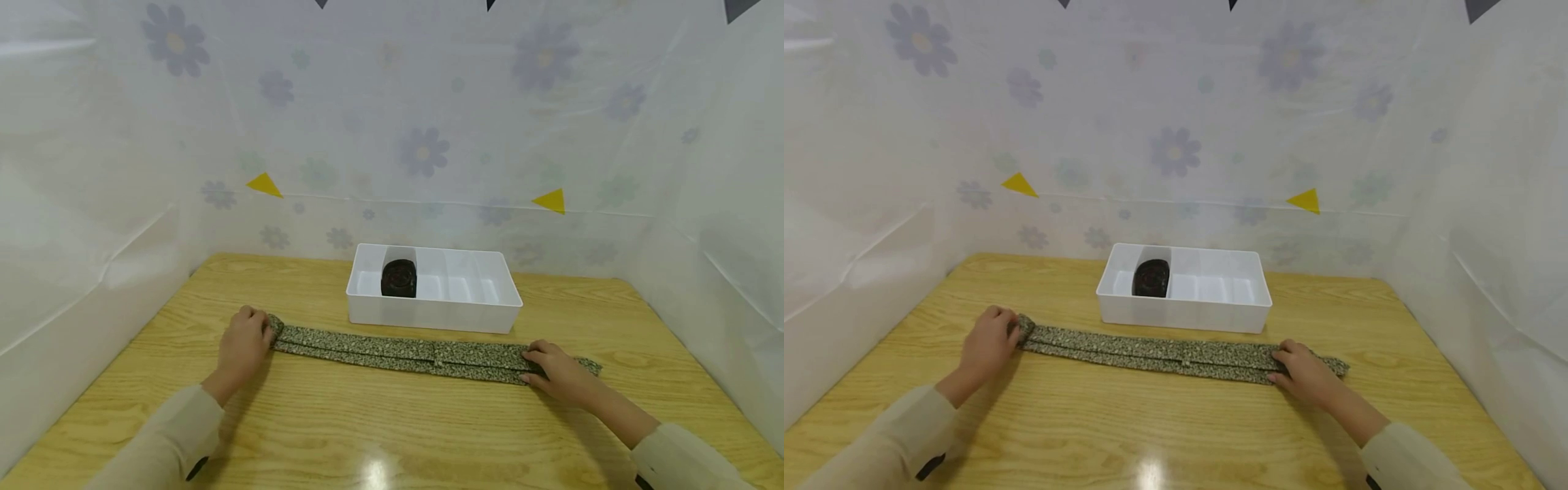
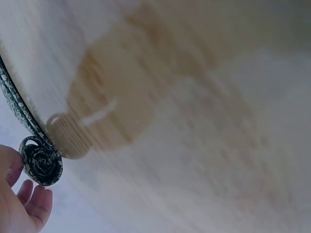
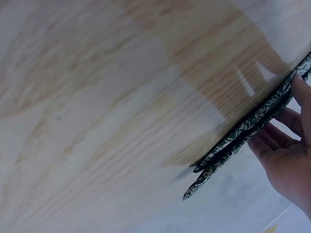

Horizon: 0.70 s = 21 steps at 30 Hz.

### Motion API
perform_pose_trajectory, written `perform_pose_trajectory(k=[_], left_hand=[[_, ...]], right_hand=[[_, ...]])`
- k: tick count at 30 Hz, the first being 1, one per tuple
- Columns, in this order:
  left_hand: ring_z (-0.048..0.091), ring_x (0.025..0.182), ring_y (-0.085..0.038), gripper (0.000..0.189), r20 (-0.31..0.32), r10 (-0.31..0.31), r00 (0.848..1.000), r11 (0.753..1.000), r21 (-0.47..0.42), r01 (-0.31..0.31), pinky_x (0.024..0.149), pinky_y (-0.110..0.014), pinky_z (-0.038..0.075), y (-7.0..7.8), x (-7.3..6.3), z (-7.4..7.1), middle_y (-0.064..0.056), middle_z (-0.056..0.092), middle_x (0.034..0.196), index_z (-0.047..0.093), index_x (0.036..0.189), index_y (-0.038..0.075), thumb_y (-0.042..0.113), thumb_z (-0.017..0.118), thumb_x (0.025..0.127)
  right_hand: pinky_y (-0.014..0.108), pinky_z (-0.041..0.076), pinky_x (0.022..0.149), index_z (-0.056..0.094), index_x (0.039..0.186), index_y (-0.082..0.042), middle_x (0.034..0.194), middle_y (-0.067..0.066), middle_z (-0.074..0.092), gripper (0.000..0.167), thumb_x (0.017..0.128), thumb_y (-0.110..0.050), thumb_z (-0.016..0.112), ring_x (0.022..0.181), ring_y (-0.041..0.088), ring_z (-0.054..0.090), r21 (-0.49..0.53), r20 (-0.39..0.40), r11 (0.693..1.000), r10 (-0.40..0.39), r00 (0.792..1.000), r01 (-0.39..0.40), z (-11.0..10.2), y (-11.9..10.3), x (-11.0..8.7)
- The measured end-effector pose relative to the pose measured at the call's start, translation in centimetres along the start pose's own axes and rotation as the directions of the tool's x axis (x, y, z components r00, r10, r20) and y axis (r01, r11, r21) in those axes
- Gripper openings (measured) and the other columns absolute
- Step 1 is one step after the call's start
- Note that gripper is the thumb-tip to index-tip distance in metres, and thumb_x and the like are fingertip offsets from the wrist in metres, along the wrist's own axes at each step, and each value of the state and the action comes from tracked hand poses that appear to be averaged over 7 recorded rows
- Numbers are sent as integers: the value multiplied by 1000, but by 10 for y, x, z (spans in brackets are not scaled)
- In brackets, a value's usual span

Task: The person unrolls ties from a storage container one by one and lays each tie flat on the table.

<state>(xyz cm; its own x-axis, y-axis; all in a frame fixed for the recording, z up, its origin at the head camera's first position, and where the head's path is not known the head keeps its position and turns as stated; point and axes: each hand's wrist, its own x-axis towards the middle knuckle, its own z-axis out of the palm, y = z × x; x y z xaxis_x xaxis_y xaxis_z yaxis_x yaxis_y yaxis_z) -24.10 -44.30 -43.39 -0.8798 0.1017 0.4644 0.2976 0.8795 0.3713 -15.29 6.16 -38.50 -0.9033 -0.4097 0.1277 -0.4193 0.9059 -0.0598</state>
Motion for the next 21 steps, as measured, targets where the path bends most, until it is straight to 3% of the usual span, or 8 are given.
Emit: perform_pose_trajectory(k=[5, 14, 21], left_hand=[[54, 76, -32, 14, 14, 34, 999, 999, 28, -35, 62, -41, 51, 2, 1, -1, -20, 54, 87, 62, 87, -8, 5, 61, 85], [54, 79, -32, 31, 114, -47, 992, 998, 50, 42, 63, -43, 49, 4, 2, -6, -22, 53, 91, 57, 93, -8, 17, 70, 82], [55, 80, -34, 28, 121, -83, 989, 996, 34, 80, 63, -44, 50, 2, 2, -7, -25, 54, 93, 56, 95, -10, 14, 66, 84]], right_hand=[[39, 52, 74, 63, 107, 9, 108, 21, 57, 38, 82, -18, 69, 94, 33, 60, -10, -14, 1000, -8, 1000, 7, 1, 0, 0], [39, 52, 74, 62, 108, 9, 109, 22, 57, 38, 82, -18, 68, 95, 33, 60, -5, -8, 1000, -7, 1000, 7, 2, 2, 0], [40, 52, 74, 62, 108, 9, 109, 22, 57, 38, 82, -18, 68, 95, 34, 59, -6, -4, 1000, -7, 1000, 7, 2, 2, 0]])
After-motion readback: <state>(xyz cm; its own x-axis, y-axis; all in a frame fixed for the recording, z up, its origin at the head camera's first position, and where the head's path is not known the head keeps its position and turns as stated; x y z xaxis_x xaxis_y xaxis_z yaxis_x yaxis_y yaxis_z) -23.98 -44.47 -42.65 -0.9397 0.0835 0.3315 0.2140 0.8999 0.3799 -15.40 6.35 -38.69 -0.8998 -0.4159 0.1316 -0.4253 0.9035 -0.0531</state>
